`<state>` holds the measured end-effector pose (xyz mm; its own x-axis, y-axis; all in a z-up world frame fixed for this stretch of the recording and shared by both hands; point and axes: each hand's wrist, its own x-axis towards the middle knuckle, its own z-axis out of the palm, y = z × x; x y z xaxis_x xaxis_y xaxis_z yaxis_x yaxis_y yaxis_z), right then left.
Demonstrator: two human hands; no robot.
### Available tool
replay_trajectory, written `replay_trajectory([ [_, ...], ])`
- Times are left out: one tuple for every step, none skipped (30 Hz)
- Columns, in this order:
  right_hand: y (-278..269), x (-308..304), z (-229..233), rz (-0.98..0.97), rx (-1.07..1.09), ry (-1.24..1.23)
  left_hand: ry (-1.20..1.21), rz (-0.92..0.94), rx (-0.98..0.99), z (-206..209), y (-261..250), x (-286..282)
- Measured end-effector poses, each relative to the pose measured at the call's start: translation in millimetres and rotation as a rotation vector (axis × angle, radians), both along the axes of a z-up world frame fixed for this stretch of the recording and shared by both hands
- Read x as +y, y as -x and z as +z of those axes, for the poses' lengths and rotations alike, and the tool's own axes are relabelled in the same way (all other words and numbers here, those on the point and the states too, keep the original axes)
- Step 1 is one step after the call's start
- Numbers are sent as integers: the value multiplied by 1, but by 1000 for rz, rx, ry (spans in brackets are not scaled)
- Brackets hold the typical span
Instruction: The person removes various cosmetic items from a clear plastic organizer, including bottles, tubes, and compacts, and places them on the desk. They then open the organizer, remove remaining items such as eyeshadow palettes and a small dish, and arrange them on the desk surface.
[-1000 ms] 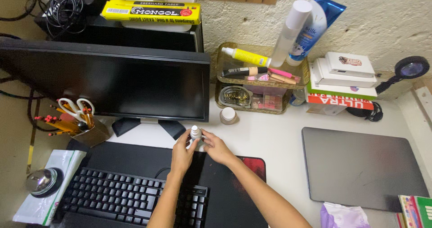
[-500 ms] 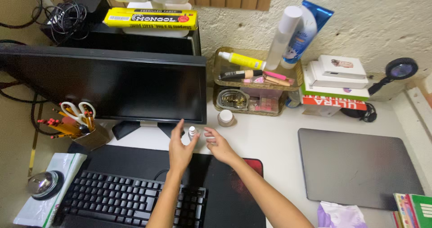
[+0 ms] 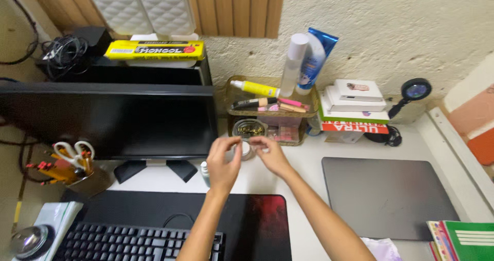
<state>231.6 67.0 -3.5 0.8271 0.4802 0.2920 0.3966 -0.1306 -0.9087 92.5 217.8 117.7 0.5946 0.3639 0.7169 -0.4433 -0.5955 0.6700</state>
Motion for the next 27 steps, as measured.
replay_trajectory([
  [-6, -5, 9, -42, 4, -5, 12, -17, 26, 5, -8, -7],
  [-13, -11, 20, -86, 7, -9, 26, -38, 52, 10, -18, -14],
  [-19, -16, 32, -130, 11, -12, 40, -58, 77, 15, -29, -21],
  [-25, -21, 43, -177, 79, -27, -15, -33, 77, 18, -41, -27],
  [-30, -29, 55, -225, 147, -43, -71, -9, 77, 21, -53, -33],
  [-34, -33, 66, -272, 217, -58, -126, 16, 78, 22, -64, -37],
  [-40, -38, 77, -313, 99, -15, -141, -11, 98, 22, -76, -40],
  [-45, -46, 87, -352, -17, 28, -156, -38, 119, 21, -89, -44],
  [-49, -53, 95, -391, -134, 72, -172, -64, 139, 19, -100, -47],
  [-52, -57, 102, -435, -222, 171, -163, -67, 180, 15, -111, -50],
  [-55, -62, 108, -479, -310, 270, -154, -70, 221, 12, -121, -53],
  [-58, -66, 115, -521, -400, 367, -148, -72, 259, 9, -130, -56],
  [-61, -68, 122, -494, -447, 369, -152, -66, 295, 6, -137, -59],
  [-62, -69, 126, -466, -490, 372, -156, -60, 334, 2, -143, -62],
  [-64, -70, 130, -437, -534, 376, -160, -54, 373, -1, -148, -65],
  [-64, -70, 133, -423, -494, 448, -161, -44, 406, -5, -153, -68],
  [-65, -68, 135, -409, -453, 520, -162, -35, 438, -8, -157, -71],
  [-67, -66, 136, -394, -412, 590, -164, -24, 470, -11, -161, -73],
  [-69, -65, 136, -386, -422, 607, -170, -24, 474, -13, -164, -75],
  [-70, -63, 135, -376, -429, 624, -175, -22, 481, -16, -165, -77],
  [-72, -63, 132, -365, -436, 641, -180, -20, 488, -19, -166, -78],
  [-74, -62, 129, -368, -425, 659, -191, -23, 510, -20, -167, -79],
  [-77, -62, 127, -372, -413, 677, -203, -26, 532, -21, -168, -80],
  [-79, -62, 124, -374, -403, 695, -214, -29, 553, -22, -169, -82],
  [-80, -62, 121, -382, -395, 693, -204, -30, 515, -23, -167, -83],
  [-81, -62, 119, -389, -390, 690, -194, -30, 474, -22, -167, -85],
  [-81, -62, 117, -397, -385, 687, -184, -30, 434, -20, -165, -86],
])
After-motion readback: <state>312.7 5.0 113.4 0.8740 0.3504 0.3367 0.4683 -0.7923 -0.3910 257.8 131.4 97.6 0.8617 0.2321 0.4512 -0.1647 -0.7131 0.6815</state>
